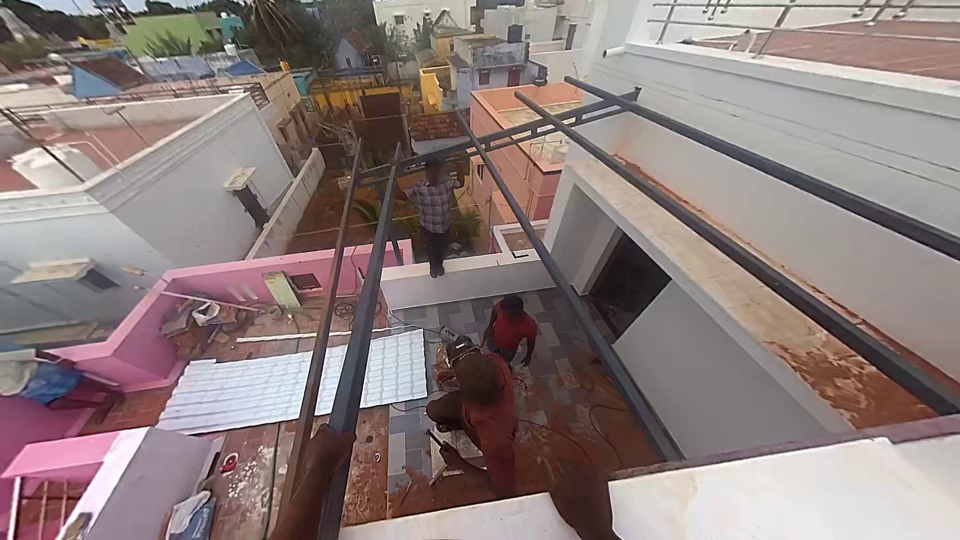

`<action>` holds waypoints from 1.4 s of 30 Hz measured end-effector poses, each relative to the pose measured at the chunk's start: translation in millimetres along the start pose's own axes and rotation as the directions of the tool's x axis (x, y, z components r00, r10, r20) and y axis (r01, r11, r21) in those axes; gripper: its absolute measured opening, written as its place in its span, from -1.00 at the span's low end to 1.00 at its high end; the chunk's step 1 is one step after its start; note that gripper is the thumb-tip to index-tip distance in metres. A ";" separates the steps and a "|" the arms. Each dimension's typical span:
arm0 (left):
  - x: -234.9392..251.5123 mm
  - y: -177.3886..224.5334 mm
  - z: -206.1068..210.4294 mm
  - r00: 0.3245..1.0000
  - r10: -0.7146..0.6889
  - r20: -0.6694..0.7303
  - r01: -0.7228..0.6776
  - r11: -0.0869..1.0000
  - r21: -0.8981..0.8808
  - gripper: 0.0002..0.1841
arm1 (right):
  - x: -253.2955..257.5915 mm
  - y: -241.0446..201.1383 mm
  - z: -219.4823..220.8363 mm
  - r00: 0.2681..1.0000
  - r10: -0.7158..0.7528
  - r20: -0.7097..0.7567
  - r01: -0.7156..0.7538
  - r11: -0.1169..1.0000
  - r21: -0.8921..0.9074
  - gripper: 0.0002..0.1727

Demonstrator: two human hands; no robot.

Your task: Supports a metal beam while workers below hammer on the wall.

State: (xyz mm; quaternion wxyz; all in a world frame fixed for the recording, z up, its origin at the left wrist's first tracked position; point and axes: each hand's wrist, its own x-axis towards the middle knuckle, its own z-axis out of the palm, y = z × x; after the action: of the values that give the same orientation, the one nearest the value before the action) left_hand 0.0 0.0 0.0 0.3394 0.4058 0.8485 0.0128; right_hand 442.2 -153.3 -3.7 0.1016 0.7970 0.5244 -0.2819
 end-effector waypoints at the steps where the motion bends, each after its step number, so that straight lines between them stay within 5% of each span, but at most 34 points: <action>1: -1.1 1.3 -1.3 1.000 -0.006 0.011 0.006 1.000 -0.002 -0.20 | -0.9 -0.5 -2.9 1.000 0.001 0.023 -0.001 1.000 -0.002 -0.16; 4: 24.2 -8.6 9.8 1.000 -0.008 -0.025 0.009 1.000 0.027 -0.27 | 38.4 22.8 53.1 0.968 0.031 -0.248 -0.039 0.999 -0.029 -0.08; 42: 28.7 -6.3 10.7 0.999 -0.043 0.004 0.043 0.998 0.036 -0.29 | 45.8 26.1 56.4 0.977 0.056 -0.205 -0.077 0.993 -0.094 -0.10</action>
State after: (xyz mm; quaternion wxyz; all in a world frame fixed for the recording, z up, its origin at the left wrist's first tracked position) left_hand -10.6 13.1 -26.3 0.3343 0.3936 0.8562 -0.0109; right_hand 459.6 -154.6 -78.9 0.0977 0.8323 0.5188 -0.1690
